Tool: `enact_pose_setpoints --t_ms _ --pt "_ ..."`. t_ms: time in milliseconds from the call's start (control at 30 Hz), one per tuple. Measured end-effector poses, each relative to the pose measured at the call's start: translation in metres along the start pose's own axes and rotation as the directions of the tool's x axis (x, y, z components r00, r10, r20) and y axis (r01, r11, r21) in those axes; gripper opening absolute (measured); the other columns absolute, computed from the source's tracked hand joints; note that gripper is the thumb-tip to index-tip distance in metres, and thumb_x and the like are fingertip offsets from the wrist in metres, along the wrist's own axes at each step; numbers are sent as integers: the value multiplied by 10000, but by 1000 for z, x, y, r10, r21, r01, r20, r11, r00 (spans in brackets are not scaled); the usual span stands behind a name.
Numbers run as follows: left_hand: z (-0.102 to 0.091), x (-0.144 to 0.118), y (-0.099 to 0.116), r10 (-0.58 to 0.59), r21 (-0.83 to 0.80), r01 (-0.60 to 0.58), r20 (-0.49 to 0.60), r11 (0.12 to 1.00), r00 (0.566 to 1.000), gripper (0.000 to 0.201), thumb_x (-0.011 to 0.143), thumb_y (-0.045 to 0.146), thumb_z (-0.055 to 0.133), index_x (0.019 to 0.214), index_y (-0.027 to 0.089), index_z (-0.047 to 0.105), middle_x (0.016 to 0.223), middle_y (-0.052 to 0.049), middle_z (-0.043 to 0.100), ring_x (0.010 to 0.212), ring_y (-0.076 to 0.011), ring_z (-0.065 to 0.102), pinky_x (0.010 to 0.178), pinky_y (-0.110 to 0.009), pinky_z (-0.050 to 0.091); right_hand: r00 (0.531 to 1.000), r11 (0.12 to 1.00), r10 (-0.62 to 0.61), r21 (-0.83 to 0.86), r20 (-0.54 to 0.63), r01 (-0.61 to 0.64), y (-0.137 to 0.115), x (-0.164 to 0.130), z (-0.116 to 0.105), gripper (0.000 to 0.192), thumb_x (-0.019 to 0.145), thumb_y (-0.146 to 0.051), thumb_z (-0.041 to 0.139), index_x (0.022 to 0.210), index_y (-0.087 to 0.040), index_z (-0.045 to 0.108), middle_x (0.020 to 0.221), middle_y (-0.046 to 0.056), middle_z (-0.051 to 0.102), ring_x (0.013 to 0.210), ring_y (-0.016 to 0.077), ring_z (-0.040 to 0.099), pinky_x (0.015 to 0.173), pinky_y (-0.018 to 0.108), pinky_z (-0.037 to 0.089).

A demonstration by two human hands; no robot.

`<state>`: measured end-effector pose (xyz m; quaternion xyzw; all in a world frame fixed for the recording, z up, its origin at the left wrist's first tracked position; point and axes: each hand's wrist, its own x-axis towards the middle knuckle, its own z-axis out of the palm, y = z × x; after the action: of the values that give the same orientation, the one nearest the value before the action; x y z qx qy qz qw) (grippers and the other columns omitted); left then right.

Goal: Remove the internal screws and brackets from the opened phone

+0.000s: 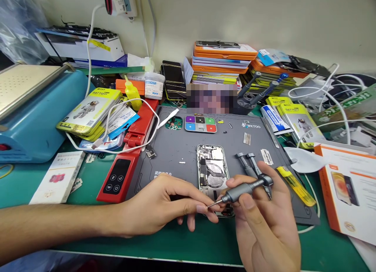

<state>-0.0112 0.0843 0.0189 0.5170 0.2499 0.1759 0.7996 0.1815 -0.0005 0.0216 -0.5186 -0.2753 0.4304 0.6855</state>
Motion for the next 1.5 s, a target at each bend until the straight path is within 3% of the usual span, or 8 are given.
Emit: enact_pose_setpoints --t_ms 200,400,867,1067,1500 --pt "0 1 0 -13 -9 13 -7 1000 1000 169 1062 312 769 1151 262 904 1115 -76 883 683 -63 706 627 -140 493 1000 1000 -17 -15 -5 17 1 -2 -1 517 981 -296 807 1459 -386 630 993 12 795 810 141 789 741 230 688" --pt "0 0 0 -9 -14 9 -9 1000 1000 162 1045 293 785 1146 258 907 1113 -80 881 685 -69 712 644 -147 514 999 999 -28 -27 -30 27 0 -1 -1 519 960 -306 838 1437 -369 644 967 6 787 734 134 774 668 221 683" --pt "0 1 4 17 52 -15 -26 999 1000 194 1070 295 749 1173 228 900 1114 -80 879 678 -65 682 647 -138 542 999 998 -35 -53 -39 33 1 -1 1 527 968 -334 841 1448 -389 632 993 8 805 783 131 792 710 208 688" --pt "0 1 3 14 9 -13 -28 1000 1000 196 1078 286 739 1191 241 894 1114 -72 883 679 -61 678 638 -125 540 997 995 -57 -89 -56 52 2 -1 1 540 971 -338 834 1464 -382 619 1007 9 807 812 145 785 730 240 698" --pt "-1 1 3 12 6 -11 -31 1000 999 189 1040 274 783 1186 241 898 1107 -78 882 715 -87 704 672 -153 578 999 998 -9 -65 -48 6 -1 1 2 571 952 -334 849 1468 -346 605 984 5 787 749 145 772 694 246 678"
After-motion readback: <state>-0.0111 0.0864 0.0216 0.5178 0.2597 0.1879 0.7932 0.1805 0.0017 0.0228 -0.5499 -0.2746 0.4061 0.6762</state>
